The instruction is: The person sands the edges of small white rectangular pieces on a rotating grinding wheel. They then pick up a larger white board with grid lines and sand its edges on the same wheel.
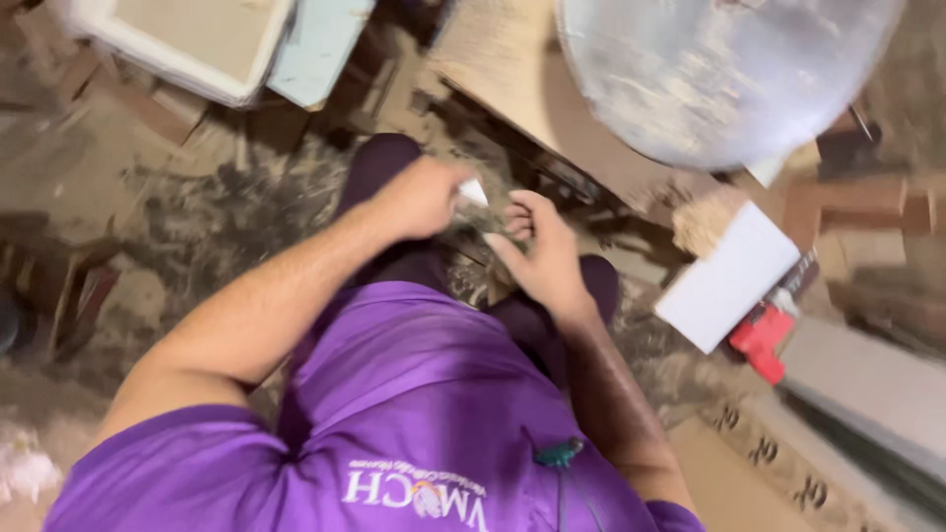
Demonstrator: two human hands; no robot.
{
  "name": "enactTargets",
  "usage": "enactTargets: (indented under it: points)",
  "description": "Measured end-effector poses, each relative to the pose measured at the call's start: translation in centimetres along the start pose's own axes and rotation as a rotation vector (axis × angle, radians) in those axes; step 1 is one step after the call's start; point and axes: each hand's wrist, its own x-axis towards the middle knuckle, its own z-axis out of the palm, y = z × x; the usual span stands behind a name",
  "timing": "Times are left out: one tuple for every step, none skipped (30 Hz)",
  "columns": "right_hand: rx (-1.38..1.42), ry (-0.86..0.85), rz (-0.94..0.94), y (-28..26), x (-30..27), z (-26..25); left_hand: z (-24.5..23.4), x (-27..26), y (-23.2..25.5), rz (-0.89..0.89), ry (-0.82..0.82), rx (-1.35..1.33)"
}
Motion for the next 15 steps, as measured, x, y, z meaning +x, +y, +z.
enactTargets:
  points:
    - [-0.095,-0.005,-0.047,-0.4,0.5,0.2,-1.7,0.0,-2.5,-0.118,0.049,0.025]
    - [-0.189,-0.008,-0.097,-0.5,1.1,0.2,-3.2,0.1,-5.4,-0.134,0.177,0.058]
    - [-0.280,-0.003,-0.141,-0.4,1.4,0.1,-4.9,0.4,-8.8,-0.146,0.292,0.095]
    - [-0.293,-0.030,-0.048,-0.1,2.0,-0.2,-7.0,1.1,-12.8,-0.147,0.382,0.136]
    - [-0.313,-0.050,0.058,0.3,1.9,-0.6,-8.4,1.7,-16.7,-0.333,0.487,0.065]
    - [-0.332,-0.031,0.115,0.7,1.7,-0.9,-9.8,2.3,-20.5,-0.450,0.562,-0.064]
    - [-0.348,-0.003,0.171,1.1,1.5,-1.0,-11.5,2.5,-24.3,-0.426,0.679,0.041]
    - [-0.341,0.009,0.196,1.6,1.3,-1.3,-12.6,2.7,-27.4,-0.398,0.793,0.148]
    - [-0.335,0.019,0.228,2.2,0.7,-1.7,-12.9,2.9,-29.8,-0.421,0.857,0.093]
    - [-0.328,0.030,0.259,2.8,0.1,-2.1,-13.3,3.1,-31.7,-0.445,0.921,0.037]
    - [-0.356,0.036,0.268,3.4,-0.5,-2.5,-13.8,4.0,-33.1,-0.456,0.985,-0.022]
    - [-0.385,0.042,0.276,3.9,-1.2,-2.8,-13.9,4.8,-34.2,-0.422,0.995,-0.007]
    - [-0.412,0.043,0.285,4.4,-1.8,-2.9,-13.9,5.3,-35.1,-0.392,1.005,0.009]
    - [-0.442,0.035,0.345,4.9,-2.3,-2.9,-14.0,5.8,-35.9,-0.362,1.016,0.024]
    - [-0.474,0.025,0.408,5.2,-2.8,-3.1,-13.8,6.2,-36.7,-0.354,1.011,0.028]
